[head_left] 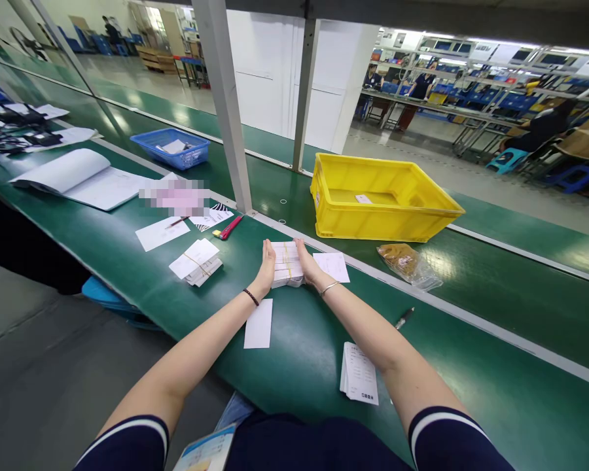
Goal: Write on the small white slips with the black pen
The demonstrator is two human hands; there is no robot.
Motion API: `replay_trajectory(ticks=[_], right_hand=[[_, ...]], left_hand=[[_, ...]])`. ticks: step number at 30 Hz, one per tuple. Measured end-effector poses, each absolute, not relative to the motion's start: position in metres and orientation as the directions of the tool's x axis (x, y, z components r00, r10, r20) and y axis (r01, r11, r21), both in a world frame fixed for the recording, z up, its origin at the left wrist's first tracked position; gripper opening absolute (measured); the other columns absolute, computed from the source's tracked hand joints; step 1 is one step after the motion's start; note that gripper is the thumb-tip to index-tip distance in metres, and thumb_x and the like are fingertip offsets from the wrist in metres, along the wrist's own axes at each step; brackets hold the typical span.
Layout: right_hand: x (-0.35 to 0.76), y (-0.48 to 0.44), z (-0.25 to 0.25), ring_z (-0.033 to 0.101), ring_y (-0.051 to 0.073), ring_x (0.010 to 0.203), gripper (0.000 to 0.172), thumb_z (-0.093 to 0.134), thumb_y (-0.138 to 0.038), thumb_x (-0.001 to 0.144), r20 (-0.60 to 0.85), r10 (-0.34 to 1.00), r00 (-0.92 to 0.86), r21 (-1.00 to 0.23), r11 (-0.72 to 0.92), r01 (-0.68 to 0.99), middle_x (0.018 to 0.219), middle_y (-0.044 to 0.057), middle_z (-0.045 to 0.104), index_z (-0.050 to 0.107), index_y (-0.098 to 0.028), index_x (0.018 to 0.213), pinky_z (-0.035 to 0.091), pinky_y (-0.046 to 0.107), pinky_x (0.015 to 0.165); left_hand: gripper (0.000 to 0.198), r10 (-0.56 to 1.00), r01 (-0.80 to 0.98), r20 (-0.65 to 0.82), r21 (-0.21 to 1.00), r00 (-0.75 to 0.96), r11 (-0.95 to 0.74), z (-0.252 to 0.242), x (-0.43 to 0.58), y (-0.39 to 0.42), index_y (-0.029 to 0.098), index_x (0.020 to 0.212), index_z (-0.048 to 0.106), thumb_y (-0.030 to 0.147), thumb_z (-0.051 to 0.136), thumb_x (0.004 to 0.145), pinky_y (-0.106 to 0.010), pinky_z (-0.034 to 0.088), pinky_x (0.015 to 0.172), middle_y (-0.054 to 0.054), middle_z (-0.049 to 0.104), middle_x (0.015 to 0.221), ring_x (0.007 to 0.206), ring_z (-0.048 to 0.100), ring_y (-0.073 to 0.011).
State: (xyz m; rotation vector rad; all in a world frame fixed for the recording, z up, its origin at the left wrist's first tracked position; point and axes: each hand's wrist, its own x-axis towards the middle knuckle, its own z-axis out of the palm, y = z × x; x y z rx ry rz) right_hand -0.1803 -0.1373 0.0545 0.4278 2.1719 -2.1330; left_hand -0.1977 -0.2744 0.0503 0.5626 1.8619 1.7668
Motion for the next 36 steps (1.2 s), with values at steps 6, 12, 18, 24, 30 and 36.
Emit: replay_trajectory(ticks=[6, 12, 18, 24, 30, 36], right_hand=[[-0.17, -0.095, 0.061, 0.014, 0.024, 0.152, 0.11, 0.069, -0.069, 0.069, -0.111, -0.139, -0.984, -0.978, 0.19, 0.083, 0.165, 0.007, 0.012, 0.018, -0.024, 0.155, 0.013, 0.042, 0.123], [-0.156, -0.077, 0.054, 0.008, 0.031, 0.152, 0.148, 0.09, -0.041, 0.05, -0.027, -0.343, -0.939, -0.837, 0.521, -0.166, 0.164, 0.019, -0.006, -0.011, -0.018, 0.155, 0.007, 0.045, 0.123], [-0.161, -0.099, 0.051, 0.026, 0.031, 0.147, 0.141, 0.088, -0.046, 0.052, 0.083, -0.274, -0.958, -0.887, 0.418, -0.196, 0.161, 0.021, 0.015, -0.003, -0.017, 0.156, 0.02, 0.044, 0.121], [-0.192, -0.112, 0.103, 0.049, 0.028, 0.13, 0.114, 0.081, -0.051, 0.065, -0.166, -0.144, -0.976, -0.948, 0.295, 0.118, 0.155, 0.017, 0.033, 0.017, -0.02, 0.154, 0.041, 0.044, 0.11], [-0.234, -0.145, 0.117, 0.067, 0.022, 0.098, 0.054, 0.062, -0.049, 0.086, -0.327, 0.137, -0.935, -0.927, 0.147, 0.345, 0.127, 0.015, 0.062, 0.054, -0.015, 0.127, 0.057, 0.037, 0.083], [-0.228, -0.144, 0.111, 0.063, 0.024, 0.107, 0.052, 0.05, -0.057, 0.091, -0.3, 0.275, -0.913, -0.908, 0.211, 0.362, 0.127, 0.016, 0.061, 0.053, -0.015, 0.121, 0.055, 0.037, 0.084]], left_hand=[[0.14, 0.637, 0.266, 0.052, 0.933, -0.769, 0.244, 0.057, -0.223, -0.312, 0.017, 0.154, 0.004, 0.066, 0.084, 0.051, -0.056, -0.004, 0.119, -0.019, 0.002, 0.162, 0.147, -0.019, -0.0393], [0.159, 0.866, 0.646, 0.09, 0.705, -0.491, 0.293, 0.037, -0.239, -0.324, 0.016, 0.15, -0.023, 0.071, 0.083, 0.046, -0.066, -0.002, 0.115, -0.025, -0.028, 0.155, 0.143, -0.028, -0.0433], [0.148, 0.708, 0.534, 0.197, 0.793, -0.679, 0.292, 0.028, -0.229, -0.311, 0.014, 0.153, -0.012, 0.065, 0.084, 0.052, -0.059, 0.008, 0.119, -0.026, -0.004, 0.157, 0.148, -0.007, -0.0412], [0.124, 0.467, -0.165, -0.268, 0.954, -0.843, 0.251, 0.088, -0.246, -0.321, 0.024, 0.153, 0.01, 0.05, 0.085, 0.058, -0.051, 0.045, 0.103, -0.018, 0.048, 0.138, 0.123, 0.054, -0.0335], [0.067, 0.363, -0.338, -0.444, 0.885, -0.819, 0.32, 0.112, -0.276, -0.322, 0.018, 0.116, 0.06, 0.07, 0.063, 0.074, -0.058, 0.053, 0.082, -0.021, 0.067, 0.11, 0.101, 0.065, -0.038], [0.074, 0.185, -0.251, -0.32, 0.914, -0.929, 0.319, 0.11, -0.255, -0.321, 0.023, 0.142, 0.038, 0.059, 0.063, 0.082, -0.056, 0.043, 0.101, -0.017, 0.052, 0.139, 0.126, 0.051, -0.0348]])
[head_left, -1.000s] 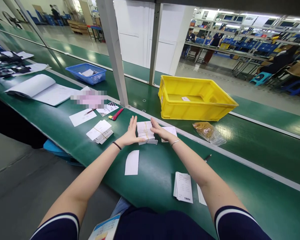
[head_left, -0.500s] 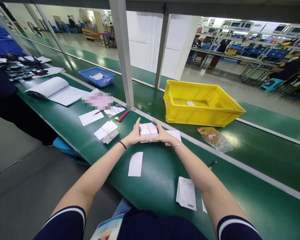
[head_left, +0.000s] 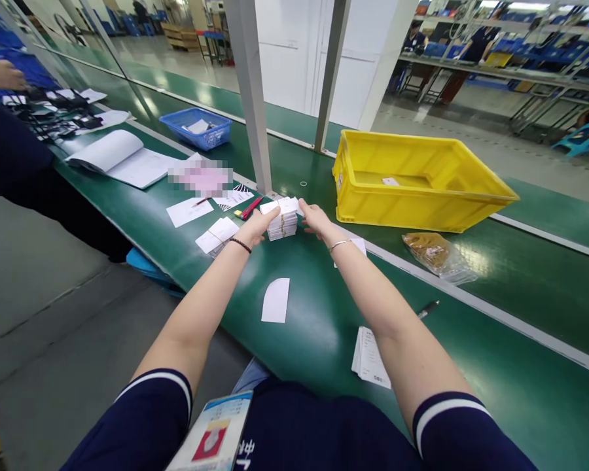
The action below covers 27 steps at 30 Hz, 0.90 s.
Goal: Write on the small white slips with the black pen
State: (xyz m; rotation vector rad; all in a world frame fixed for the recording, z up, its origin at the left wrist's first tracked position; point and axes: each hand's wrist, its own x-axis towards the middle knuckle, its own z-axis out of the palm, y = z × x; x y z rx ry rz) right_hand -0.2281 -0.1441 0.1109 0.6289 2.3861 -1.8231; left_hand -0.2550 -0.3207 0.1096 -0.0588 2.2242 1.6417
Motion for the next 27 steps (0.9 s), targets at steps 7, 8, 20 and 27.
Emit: replay_trajectory(ticks=[7, 8, 20, 27], right_hand=[[-0.135, -0.142, 0.117, 0.069, 0.017, 0.074, 0.024, 0.065, -0.039, 0.086, -0.458, -0.063, -0.887, -0.759, 0.547, 0.354, 0.088, 0.008, 0.071, 0.058, -0.017, 0.093, 0.054, 0.028, 0.064], [-0.124, -0.147, 0.115, 0.068, 0.016, 0.071, 0.022, 0.066, -0.037, 0.086, -0.467, -0.115, -0.877, -0.743, 0.589, 0.319, 0.085, 0.007, 0.071, 0.058, -0.017, 0.093, 0.054, 0.027, 0.064], [-0.03, -0.118, 0.109, 0.064, 0.019, 0.103, 0.038, 0.065, -0.045, 0.084, -0.111, -0.058, -0.992, -0.952, 0.292, 0.089, 0.117, 0.008, 0.066, 0.057, -0.023, 0.113, 0.055, 0.037, 0.084], [-0.007, -0.112, 0.108, 0.059, 0.01, 0.059, 0.044, 0.078, -0.033, 0.069, -0.117, 0.063, -0.991, -0.992, -0.057, 0.113, 0.07, -0.006, 0.061, 0.055, -0.019, 0.104, 0.052, 0.027, 0.061]], left_hand=[[0.095, 0.497, 0.212, -0.23, 0.701, -0.837, 0.681, 0.069, -0.144, -0.38, 0.015, 0.14, 0.042, 0.054, 0.08, 0.061, -0.045, 0.05, 0.093, -0.013, 0.058, 0.118, 0.104, 0.061, -0.0309], [0.084, 0.536, 0.274, -0.198, 0.687, -0.821, 0.673, 0.061, -0.134, -0.382, 0.016, 0.13, 0.051, 0.047, 0.082, 0.058, -0.043, 0.051, 0.091, -0.012, 0.058, 0.115, 0.101, 0.061, -0.0296], [0.015, 0.487, 0.954, 0.831, 0.3, -0.271, 0.018, 0.057, -0.09, -0.342, 0.02, 0.08, 0.053, 0.007, 0.054, 0.087, -0.034, 0.054, 0.083, -0.004, 0.062, 0.104, 0.1, 0.061, -0.0168], [0.02, 0.426, 0.994, 0.9, 0.056, -0.09, 0.092, 0.061, -0.09, -0.311, 0.023, 0.085, 0.058, 0.004, 0.061, 0.08, -0.035, 0.055, 0.083, -0.002, 0.059, 0.108, 0.103, 0.058, -0.0178]])
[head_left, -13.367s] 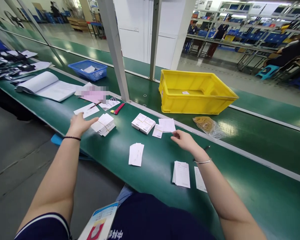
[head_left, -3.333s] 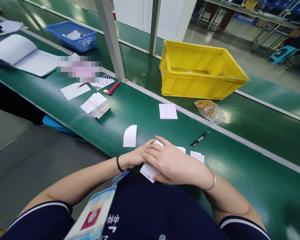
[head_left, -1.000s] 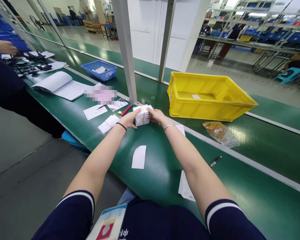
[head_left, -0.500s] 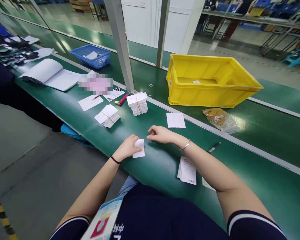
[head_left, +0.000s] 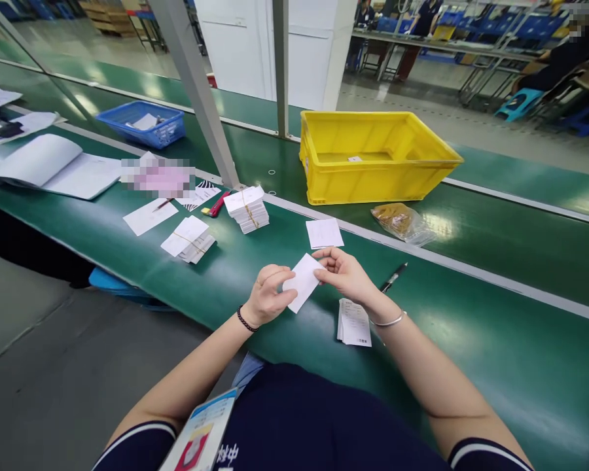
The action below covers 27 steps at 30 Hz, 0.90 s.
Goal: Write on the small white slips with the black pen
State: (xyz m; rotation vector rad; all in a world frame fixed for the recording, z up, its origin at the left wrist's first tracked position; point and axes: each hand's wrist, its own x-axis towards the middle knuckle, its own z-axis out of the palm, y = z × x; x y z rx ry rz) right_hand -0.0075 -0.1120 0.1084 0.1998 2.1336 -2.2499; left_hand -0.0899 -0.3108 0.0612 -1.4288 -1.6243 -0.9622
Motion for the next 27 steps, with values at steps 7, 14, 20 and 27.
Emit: replay_trajectory(ticks=[7, 14, 20, 27], right_hand=[[-0.004, -0.098, 0.113, 0.063, 0.013, 0.068, 0.029, 0.067, -0.024, 0.076, 0.01, 0.205, -0.979, -0.956, 0.289, 0.051, 0.079, 0.0, 0.069, 0.06, -0.018, 0.103, 0.051, 0.028, 0.066], [0.009, -0.075, 0.136, 0.068, 0.017, 0.091, 0.019, 0.059, -0.027, 0.089, 0.107, 0.082, -0.991, -0.703, 0.711, -0.017, 0.102, 0.004, 0.074, 0.067, -0.02, 0.105, 0.051, 0.031, 0.083], [0.057, 0.017, 0.118, 0.063, 0.025, 0.098, 0.034, 0.049, -0.011, 0.09, -0.117, 0.38, -0.918, -0.015, 0.923, 0.384, 0.109, 0.013, 0.069, 0.068, -0.018, 0.117, 0.045, 0.032, 0.076], [0.066, 0.042, 0.083, 0.057, 0.024, 0.089, 0.027, 0.044, -0.009, 0.089, -0.184, 0.211, -0.96, 0.28, 0.948, 0.155, 0.092, 0.014, 0.067, 0.07, -0.014, 0.093, 0.03, 0.034, 0.068]], left_hand=[[0.023, 0.621, 0.789, 0.616, 0.614, -0.485, 0.008, 0.065, -0.084, -0.317, 0.02, 0.096, 0.064, 0.01, 0.048, 0.083, -0.046, 0.052, 0.095, -0.011, 0.061, 0.127, 0.119, 0.056, -0.0247], [0.023, 0.634, 0.39, 0.071, 0.839, -0.77, 0.38, 0.056, -0.105, -0.278, 0.018, 0.091, 0.068, 0.026, 0.054, 0.074, -0.032, 0.055, 0.078, -0.003, 0.071, 0.089, 0.079, 0.067, -0.0192], [0.033, 0.443, 0.399, 0.136, 0.711, -0.886, 0.58, 0.024, -0.144, -0.288, 0.016, 0.101, 0.066, 0.033, 0.063, 0.072, -0.051, 0.043, 0.103, -0.014, 0.057, 0.121, 0.116, 0.055, -0.0342], [0.03, 0.467, 0.752, 0.591, 0.476, -0.658, 0.456, 0.035, -0.096, -0.294, 0.02, 0.109, 0.062, 0.029, 0.07, 0.081, -0.055, 0.038, 0.106, -0.015, 0.04, 0.14, 0.133, 0.04, -0.0377]])
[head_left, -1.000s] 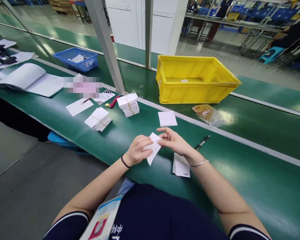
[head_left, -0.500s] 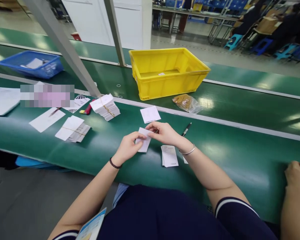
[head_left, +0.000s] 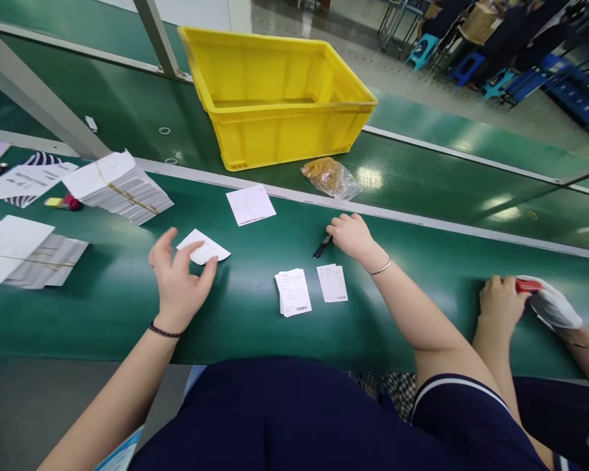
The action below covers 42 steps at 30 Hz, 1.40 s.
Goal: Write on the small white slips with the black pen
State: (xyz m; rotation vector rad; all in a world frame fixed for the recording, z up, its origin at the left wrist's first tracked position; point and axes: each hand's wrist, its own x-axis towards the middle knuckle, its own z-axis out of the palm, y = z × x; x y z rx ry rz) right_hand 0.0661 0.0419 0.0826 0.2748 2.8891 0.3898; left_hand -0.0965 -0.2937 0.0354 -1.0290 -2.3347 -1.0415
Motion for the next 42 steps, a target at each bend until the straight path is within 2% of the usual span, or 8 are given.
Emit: replay_trajectory(ticks=[4, 7, 10, 19, 29, 33, 35, 42], right_hand=[[0.079, 0.053, 0.08, 0.059, 0.02, 0.07, 0.02, 0.049, -0.015, 0.086, -0.047, 0.254, -0.966, 0.154, 0.957, 0.245, 0.079, 0.01, 0.07, 0.069, -0.015, 0.088, 0.03, 0.033, 0.064], [0.116, 0.045, 0.071, 0.063, 0.018, 0.064, 0.021, 0.046, -0.021, 0.09, 0.248, 0.407, -0.879, -0.21, 0.908, 0.362, 0.067, 0.002, 0.068, 0.067, -0.021, 0.097, 0.039, 0.031, 0.063], [0.162, 0.009, 0.058, 0.069, 0.017, 0.068, 0.029, 0.04, -0.017, 0.094, 0.454, 0.403, -0.795, -0.531, 0.839, 0.122, 0.061, -0.003, 0.068, 0.062, -0.028, 0.111, 0.05, 0.03, 0.064], [0.212, -0.076, 0.03, 0.054, 0.026, 0.131, 0.025, 0.056, -0.018, 0.091, 0.165, 0.154, -0.974, -0.394, 0.916, 0.078, 0.132, 0.006, 0.065, 0.064, -0.027, 0.113, 0.046, 0.054, 0.108], [0.295, 0.047, 0.012, 0.059, 0.033, 0.124, 0.026, 0.051, -0.036, 0.091, 0.339, 0.62, -0.708, -0.25, 0.785, 0.567, 0.122, 0.017, 0.068, 0.065, -0.019, 0.106, 0.045, 0.059, 0.104], [0.256, 0.019, 0.025, 0.07, 0.022, 0.079, 0.042, 0.04, -0.045, 0.097, 0.514, 0.772, -0.375, -0.554, 0.632, 0.542, 0.096, 0.012, 0.071, 0.054, -0.017, 0.124, 0.057, 0.044, 0.076], [0.221, -0.017, 0.036, 0.058, 0.014, 0.051, 0.047, 0.029, -0.053, 0.099, 0.452, 0.849, -0.273, -0.779, 0.525, 0.343, 0.071, 0.003, 0.064, 0.052, -0.02, 0.123, 0.051, 0.03, 0.053], [0.133, -0.1, 0.059, 0.06, 0.016, 0.056, 0.046, 0.035, -0.066, 0.093, 0.097, 0.721, -0.687, -0.993, 0.12, -0.014, 0.078, 0.005, 0.065, 0.055, -0.026, 0.103, 0.05, 0.032, 0.049]], left_hand=[[0.029, 0.706, 0.963, 0.678, 0.268, -0.207, 0.026, 0.049, -0.042, -0.288, 0.024, 0.106, 0.063, 0.014, 0.07, 0.081, -0.04, 0.053, 0.089, -0.008, 0.059, 0.111, 0.102, 0.061, -0.0232], [0.027, 0.758, 0.946, 0.652, 0.259, -0.022, -0.195, 0.05, -0.016, -0.282, 0.019, 0.107, 0.062, 0.007, 0.065, 0.083, -0.038, 0.058, 0.085, -0.009, 0.063, 0.106, 0.097, 0.063, -0.0202], [0.024, 0.767, 0.928, 0.641, 0.294, -0.015, -0.227, 0.044, -0.009, -0.278, 0.016, 0.104, 0.063, 0.005, 0.065, 0.083, -0.04, 0.059, 0.086, -0.011, 0.063, 0.106, 0.099, 0.063, -0.0213], [0.023, 0.792, 0.917, 0.61, 0.306, 0.018, -0.256, 0.037, -0.016, -0.276, 0.018, 0.103, 0.063, 0.005, 0.065, 0.084, -0.041, 0.06, 0.084, -0.008, 0.065, 0.1, 0.092, 0.063, -0.0195], [0.021, 0.772, 0.917, 0.634, 0.324, -0.027, -0.234, 0.038, -0.007, -0.271, 0.017, 0.106, 0.063, 0.012, 0.067, 0.086, -0.037, 0.059, 0.081, -0.007, 0.065, 0.098, 0.09, 0.062, -0.0177], [0.023, 0.775, 0.919, 0.631, 0.325, -0.035, -0.223, 0.034, -0.005, -0.269, 0.016, 0.106, 0.062, 0.012, 0.069, 0.084, -0.037, 0.057, 0.081, -0.008, 0.065, 0.098, 0.089, 0.062, -0.0178], [0.025, 0.772, 0.917, 0.633, 0.338, -0.057, -0.21, 0.032, -0.005, -0.267, 0.017, 0.108, 0.061, 0.014, 0.07, 0.085, -0.036, 0.056, 0.08, -0.007, 0.066, 0.098, 0.089, 0.061, -0.0178], [0.023, 0.768, 0.92, 0.635, 0.344, -0.081, -0.187, 0.03, -0.003, -0.264, 0.018, 0.107, 0.062, 0.019, 0.071, 0.085, -0.038, 0.052, 0.083, -0.005, 0.071, 0.098, 0.093, 0.061, -0.0197]])
